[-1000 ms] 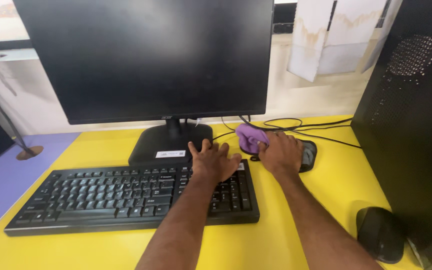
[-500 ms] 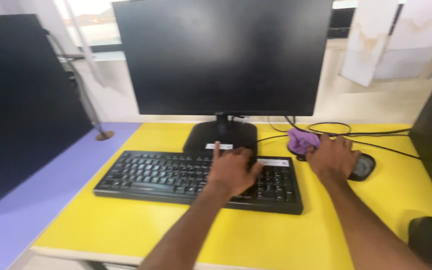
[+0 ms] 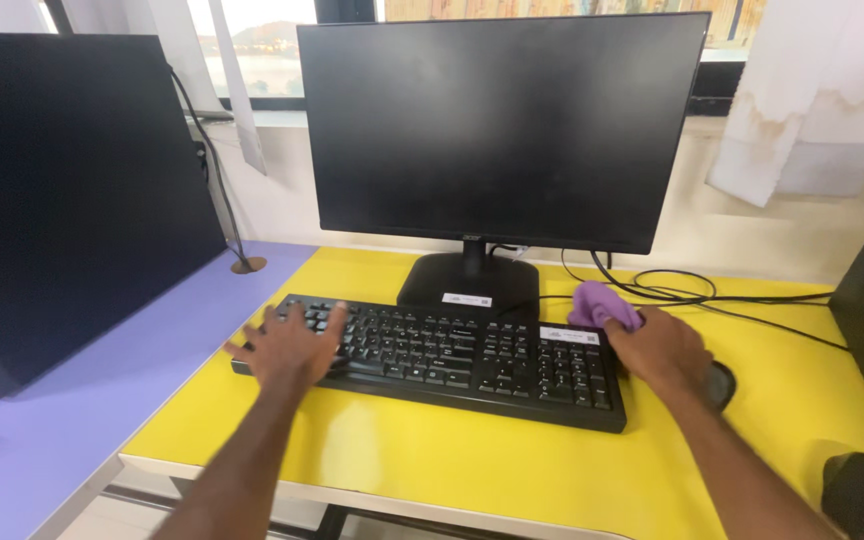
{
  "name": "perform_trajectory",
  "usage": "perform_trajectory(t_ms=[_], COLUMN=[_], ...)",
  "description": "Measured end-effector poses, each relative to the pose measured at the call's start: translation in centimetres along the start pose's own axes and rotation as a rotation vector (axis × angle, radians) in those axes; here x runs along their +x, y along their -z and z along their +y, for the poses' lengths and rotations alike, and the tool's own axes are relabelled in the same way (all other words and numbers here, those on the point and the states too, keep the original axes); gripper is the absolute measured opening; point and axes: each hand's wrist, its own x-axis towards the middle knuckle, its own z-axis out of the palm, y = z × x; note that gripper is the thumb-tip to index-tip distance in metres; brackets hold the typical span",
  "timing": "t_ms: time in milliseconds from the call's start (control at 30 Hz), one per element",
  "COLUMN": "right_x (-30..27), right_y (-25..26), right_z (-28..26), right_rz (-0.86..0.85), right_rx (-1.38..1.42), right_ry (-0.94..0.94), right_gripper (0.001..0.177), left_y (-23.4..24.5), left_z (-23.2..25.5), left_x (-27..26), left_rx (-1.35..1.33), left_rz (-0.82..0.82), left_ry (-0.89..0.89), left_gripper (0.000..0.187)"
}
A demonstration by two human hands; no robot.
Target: The person cleans a computer monitor, keyboard, and tower using a purple cloth.
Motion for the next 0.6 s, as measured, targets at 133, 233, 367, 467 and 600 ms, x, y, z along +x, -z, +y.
perform_trajectory(t_ms=[133,233,367,467,600], right_x=[-0.3,0.3,-0.3,-2.2,-5.8], right_y=[0.4,1.1,1.3,1.4,1.5], right_z=[-0.5,-0.3,-1.8,-4.3,-8.6], right_rz=[0.064,0.101,0.276,0.35,0.194], right_rx=[0.213,0.36,0.329,0.26,0.343], right_ry=[-0.063,-0.091,0.096,0.226,0.357], right_gripper=[0.056,0.052,0.049,0.046,0.043], left_y=[0.3,0.3,-0.2,-0.3,0.5], left_z=[-0.5,0.2,4.8,9.4,12.3], left_x=[0.4,-1.0,-4.6,-8.7,-11.0], left_rx=[0.043,0.05,0.059,-0.063,-0.128], left_rz=[-0.087,-0.056,0.022,-0.029,-0.054], left_ry=[0.046,0.028,0.001,-0.062,-0.034], left_gripper=[0.095,0.096,0.097,0.092,0.085])
